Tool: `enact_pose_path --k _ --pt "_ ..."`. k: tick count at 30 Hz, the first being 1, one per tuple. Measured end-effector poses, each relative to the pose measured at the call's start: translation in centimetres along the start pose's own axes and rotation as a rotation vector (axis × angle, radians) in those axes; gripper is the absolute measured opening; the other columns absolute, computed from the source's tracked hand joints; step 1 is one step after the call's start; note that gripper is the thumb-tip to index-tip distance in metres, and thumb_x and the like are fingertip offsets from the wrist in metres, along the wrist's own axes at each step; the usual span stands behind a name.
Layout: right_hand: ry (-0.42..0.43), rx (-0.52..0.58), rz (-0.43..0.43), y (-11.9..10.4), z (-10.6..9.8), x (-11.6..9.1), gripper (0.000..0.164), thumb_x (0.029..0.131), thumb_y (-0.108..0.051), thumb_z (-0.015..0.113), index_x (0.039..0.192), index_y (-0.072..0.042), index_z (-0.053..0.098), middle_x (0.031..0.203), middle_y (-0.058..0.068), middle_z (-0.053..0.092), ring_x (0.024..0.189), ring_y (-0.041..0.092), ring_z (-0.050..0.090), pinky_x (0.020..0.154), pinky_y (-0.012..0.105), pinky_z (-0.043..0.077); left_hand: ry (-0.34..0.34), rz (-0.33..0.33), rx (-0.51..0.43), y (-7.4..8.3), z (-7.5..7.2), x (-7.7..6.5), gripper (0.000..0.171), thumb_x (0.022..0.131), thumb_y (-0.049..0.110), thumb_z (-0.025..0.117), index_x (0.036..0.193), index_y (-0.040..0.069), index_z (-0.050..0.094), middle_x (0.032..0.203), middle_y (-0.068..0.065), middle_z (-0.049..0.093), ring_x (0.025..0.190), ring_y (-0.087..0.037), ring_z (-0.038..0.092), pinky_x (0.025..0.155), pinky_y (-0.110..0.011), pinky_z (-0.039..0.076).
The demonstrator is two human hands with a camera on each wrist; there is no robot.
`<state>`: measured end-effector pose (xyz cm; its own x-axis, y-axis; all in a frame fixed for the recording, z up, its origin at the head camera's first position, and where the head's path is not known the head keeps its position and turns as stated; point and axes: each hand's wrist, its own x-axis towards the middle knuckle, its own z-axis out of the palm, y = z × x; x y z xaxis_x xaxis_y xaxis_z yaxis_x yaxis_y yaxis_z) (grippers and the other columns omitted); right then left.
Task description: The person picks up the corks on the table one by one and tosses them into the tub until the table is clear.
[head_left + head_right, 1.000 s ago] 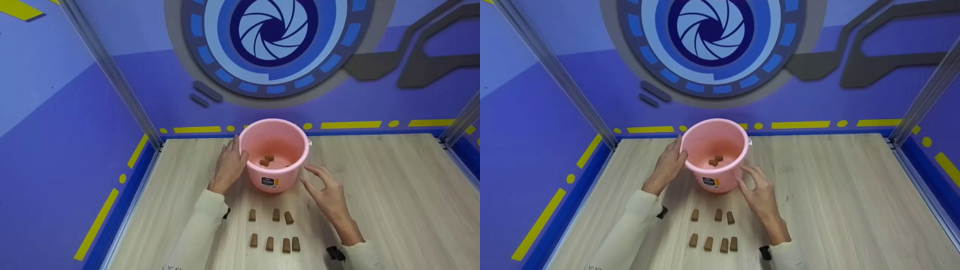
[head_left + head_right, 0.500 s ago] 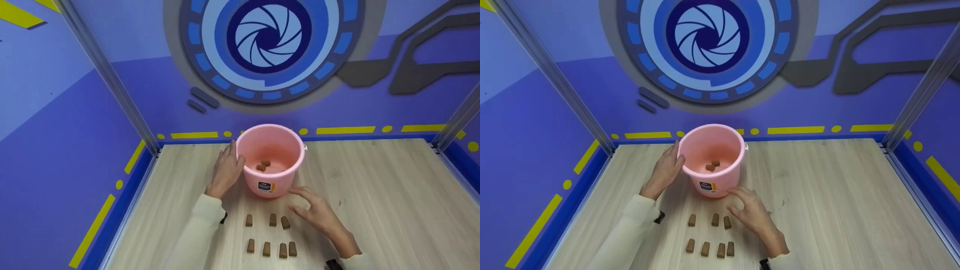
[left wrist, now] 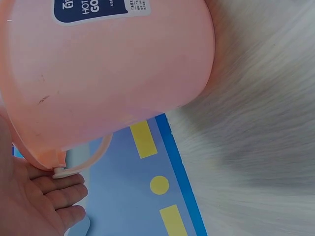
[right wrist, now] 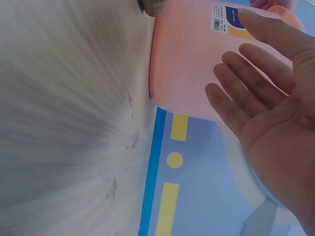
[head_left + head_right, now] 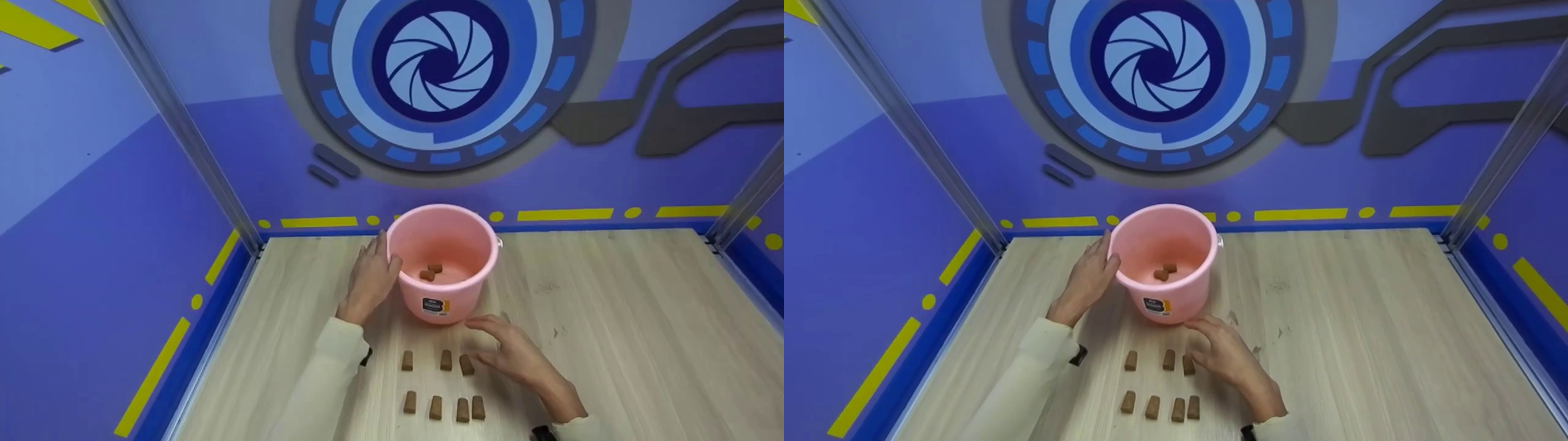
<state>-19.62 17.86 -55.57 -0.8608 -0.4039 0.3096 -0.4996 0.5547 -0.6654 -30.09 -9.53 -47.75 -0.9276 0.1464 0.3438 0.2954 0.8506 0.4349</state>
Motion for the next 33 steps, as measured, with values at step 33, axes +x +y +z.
enact_pose_path --k 33 --pt "-0.241 -0.001 -0.024 1.6 2.0 -0.5 0.042 0.073 -0.012 0.084 0.112 -0.008 0.068 0.106 0.000 0.067 0.098 0.017 0.061 0.088 0.040 0.050 0.050 0.057 -0.010 0.0 -0.1 0.1 0.059 0.098 0.025 0.046 0.144 -0.010 0.035 0.141 -0.021 0.047 0.132 -0.031 0.044 0.111 -0.049 0.029"
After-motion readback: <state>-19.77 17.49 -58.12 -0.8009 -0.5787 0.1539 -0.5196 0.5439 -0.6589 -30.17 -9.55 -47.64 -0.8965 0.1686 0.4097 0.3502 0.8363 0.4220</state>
